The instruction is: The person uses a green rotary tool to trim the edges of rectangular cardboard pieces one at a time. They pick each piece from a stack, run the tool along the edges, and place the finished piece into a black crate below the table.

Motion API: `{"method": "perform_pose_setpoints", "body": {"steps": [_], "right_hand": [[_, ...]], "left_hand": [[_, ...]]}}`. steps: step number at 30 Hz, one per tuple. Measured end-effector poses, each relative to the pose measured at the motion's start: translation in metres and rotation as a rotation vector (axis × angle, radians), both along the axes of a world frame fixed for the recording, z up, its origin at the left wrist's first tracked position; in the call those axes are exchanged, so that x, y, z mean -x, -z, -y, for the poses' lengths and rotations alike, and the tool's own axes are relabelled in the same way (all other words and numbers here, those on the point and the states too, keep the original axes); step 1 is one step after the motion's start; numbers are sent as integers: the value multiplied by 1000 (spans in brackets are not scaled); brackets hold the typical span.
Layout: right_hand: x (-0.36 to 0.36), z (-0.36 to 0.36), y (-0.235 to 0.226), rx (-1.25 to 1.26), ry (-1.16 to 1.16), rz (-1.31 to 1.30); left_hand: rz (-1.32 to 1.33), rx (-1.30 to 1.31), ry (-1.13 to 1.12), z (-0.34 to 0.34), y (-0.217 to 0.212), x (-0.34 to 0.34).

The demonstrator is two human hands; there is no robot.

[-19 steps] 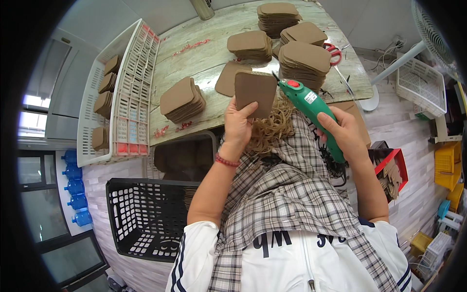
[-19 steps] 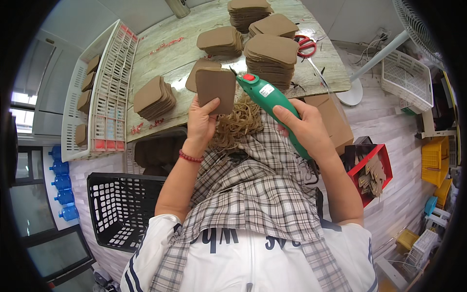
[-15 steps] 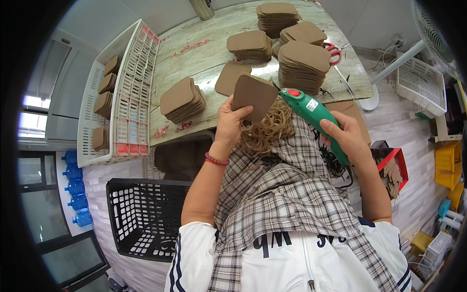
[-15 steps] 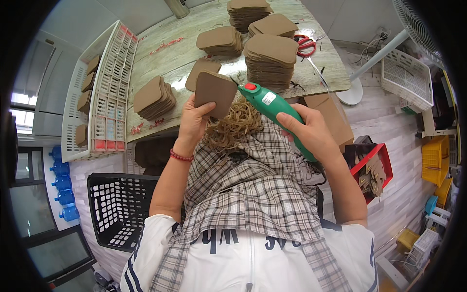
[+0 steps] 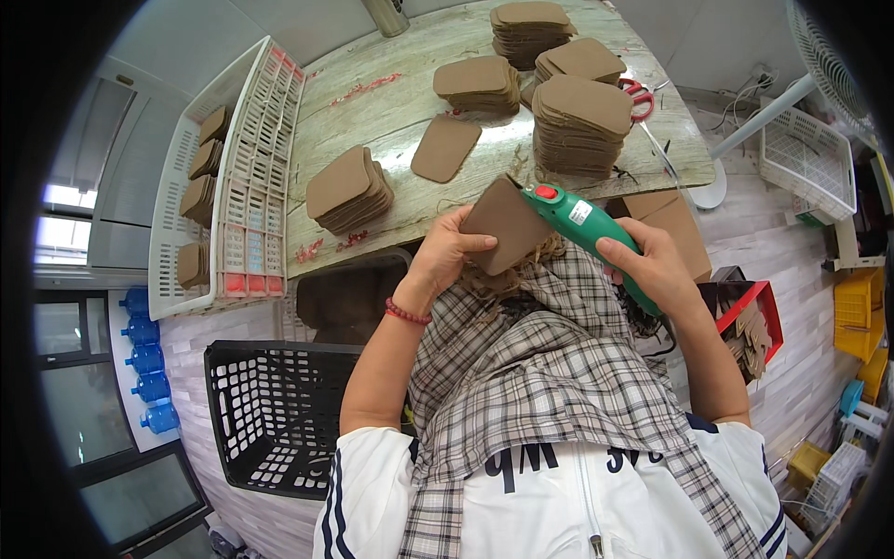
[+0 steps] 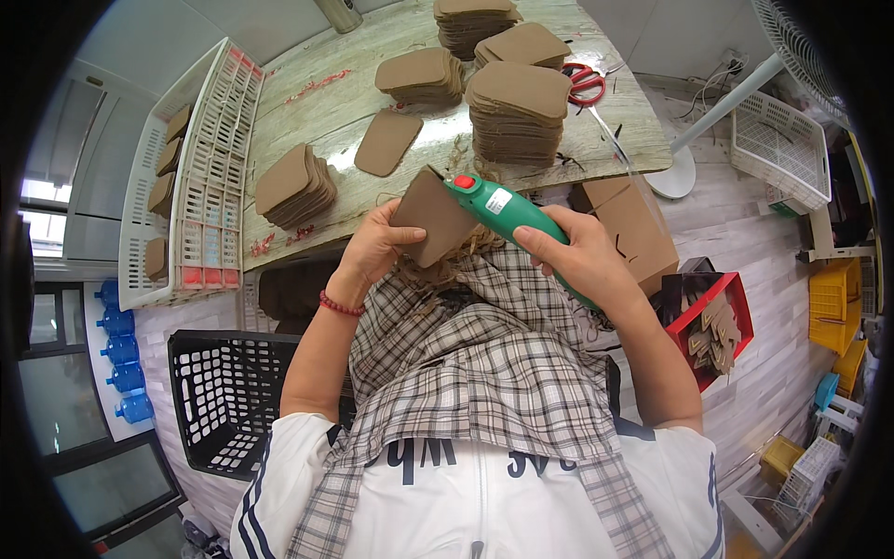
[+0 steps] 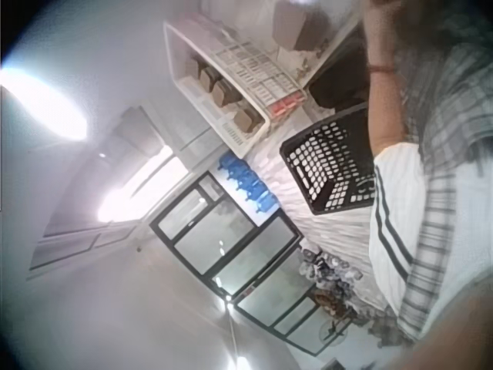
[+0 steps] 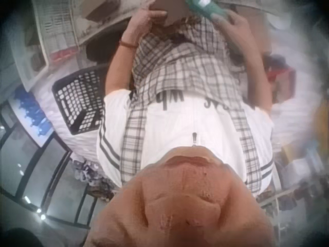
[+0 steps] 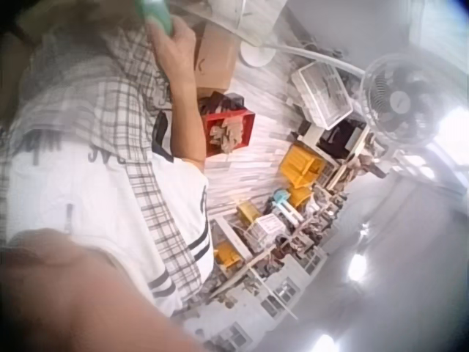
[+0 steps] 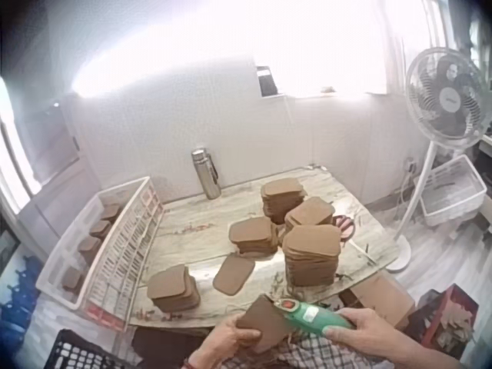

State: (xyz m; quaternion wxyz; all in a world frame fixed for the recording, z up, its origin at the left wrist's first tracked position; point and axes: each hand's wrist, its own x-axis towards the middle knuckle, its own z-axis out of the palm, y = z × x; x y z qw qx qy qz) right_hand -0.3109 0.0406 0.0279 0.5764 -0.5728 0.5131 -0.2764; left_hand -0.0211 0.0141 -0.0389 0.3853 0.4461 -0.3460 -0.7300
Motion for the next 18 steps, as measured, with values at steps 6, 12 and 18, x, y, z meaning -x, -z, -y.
{"method": "perform_pose_setpoints", "body": {"steps": [6, 12, 18], "right_hand": [[-1, 3, -1, -61, -11, 79], [4, 2, -1, -132, -32, 66], [5, 3, -2, -174, -93, 59]], "left_hand": [[164, 157, 15, 3, -4, -13], [218, 309, -246, 4, -14, -28], [90, 286, -302, 3, -14, -36]]}}
